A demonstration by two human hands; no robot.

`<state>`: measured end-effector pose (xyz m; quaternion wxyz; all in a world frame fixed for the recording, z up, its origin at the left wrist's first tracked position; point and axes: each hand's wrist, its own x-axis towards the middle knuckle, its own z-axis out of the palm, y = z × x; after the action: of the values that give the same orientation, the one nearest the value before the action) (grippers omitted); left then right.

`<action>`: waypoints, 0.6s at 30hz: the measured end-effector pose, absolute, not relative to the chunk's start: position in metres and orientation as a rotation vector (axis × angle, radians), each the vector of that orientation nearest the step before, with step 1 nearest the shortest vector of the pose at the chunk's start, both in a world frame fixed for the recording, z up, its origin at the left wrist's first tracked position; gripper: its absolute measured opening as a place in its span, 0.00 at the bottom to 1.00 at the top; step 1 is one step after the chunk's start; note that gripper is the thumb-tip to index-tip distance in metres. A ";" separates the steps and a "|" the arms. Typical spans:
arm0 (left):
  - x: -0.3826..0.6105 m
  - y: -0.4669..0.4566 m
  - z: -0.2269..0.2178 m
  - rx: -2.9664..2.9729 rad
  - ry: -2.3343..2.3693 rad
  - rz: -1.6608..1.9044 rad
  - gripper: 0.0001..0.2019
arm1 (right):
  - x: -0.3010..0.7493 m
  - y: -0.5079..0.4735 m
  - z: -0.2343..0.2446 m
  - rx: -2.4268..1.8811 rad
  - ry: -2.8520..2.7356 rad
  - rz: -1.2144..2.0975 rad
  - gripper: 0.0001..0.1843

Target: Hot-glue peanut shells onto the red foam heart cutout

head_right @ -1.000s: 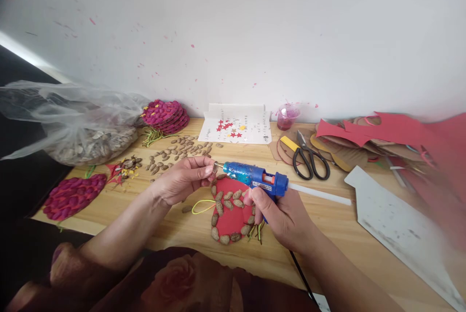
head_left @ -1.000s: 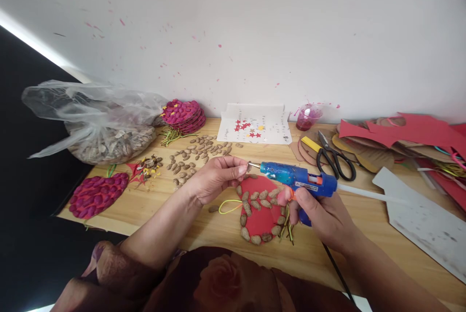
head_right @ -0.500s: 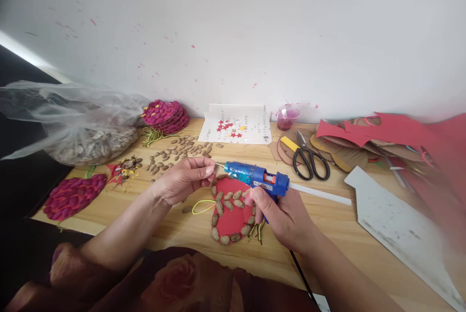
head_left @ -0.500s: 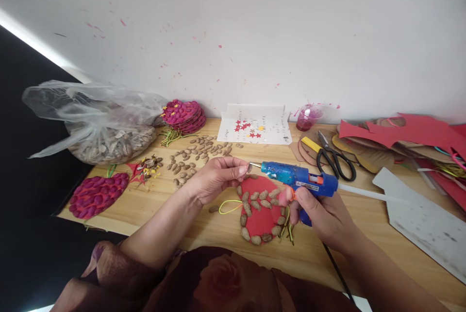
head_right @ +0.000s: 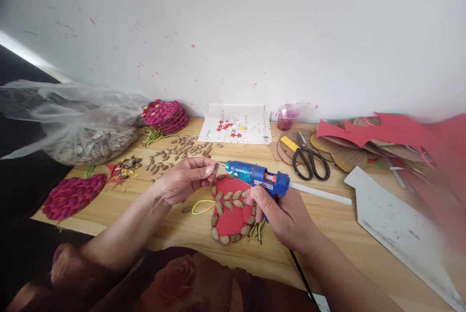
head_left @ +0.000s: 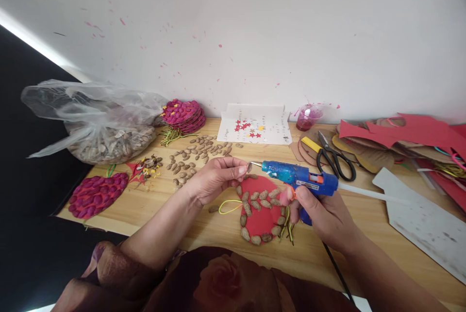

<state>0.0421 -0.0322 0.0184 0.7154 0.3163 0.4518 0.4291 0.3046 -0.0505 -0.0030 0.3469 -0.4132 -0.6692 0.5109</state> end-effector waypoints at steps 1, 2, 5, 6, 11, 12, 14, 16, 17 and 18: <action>0.042 -0.032 0.019 0.701 1.001 0.949 0.20 | 0.304 -0.050 -0.003 -1.073 -1.734 1.327 0.24; 0.042 -0.032 0.019 0.702 1.000 0.949 0.20 | 0.304 -0.050 -0.003 -1.072 -1.732 1.328 0.24; 0.042 -0.033 0.019 0.704 0.997 0.953 0.20 | 0.304 -0.051 -0.002 -1.070 -1.723 1.329 0.24; 0.042 -0.033 0.019 0.704 0.996 0.954 0.20 | 0.304 -0.051 -0.001 -1.069 -1.723 1.326 0.24; 0.042 -0.033 0.018 0.697 0.986 0.956 0.20 | 0.304 -0.052 0.001 -1.077 -1.737 1.309 0.24; 0.042 -0.033 0.017 0.696 0.983 0.958 0.20 | 0.303 -0.051 0.001 -1.079 -1.738 1.309 0.24; 0.042 -0.033 0.017 0.694 0.976 0.961 0.19 | 0.303 -0.051 0.002 -1.082 -1.741 1.312 0.25; 0.042 -0.033 0.016 0.692 0.970 0.966 0.19 | 0.303 -0.051 0.001 -1.088 -1.743 1.309 0.25; 0.041 -0.033 0.016 0.691 0.966 0.969 0.19 | 0.303 -0.051 0.001 -1.092 -1.743 1.307 0.25; 0.041 -0.033 0.016 0.691 0.964 0.972 0.18 | 0.303 -0.051 0.000 -1.096 -1.742 1.307 0.25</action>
<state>0.0410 -0.0328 0.0157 0.7202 0.3125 0.4360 0.4399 0.3034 -0.0507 0.0005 0.3446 -0.4219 -0.6709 0.5032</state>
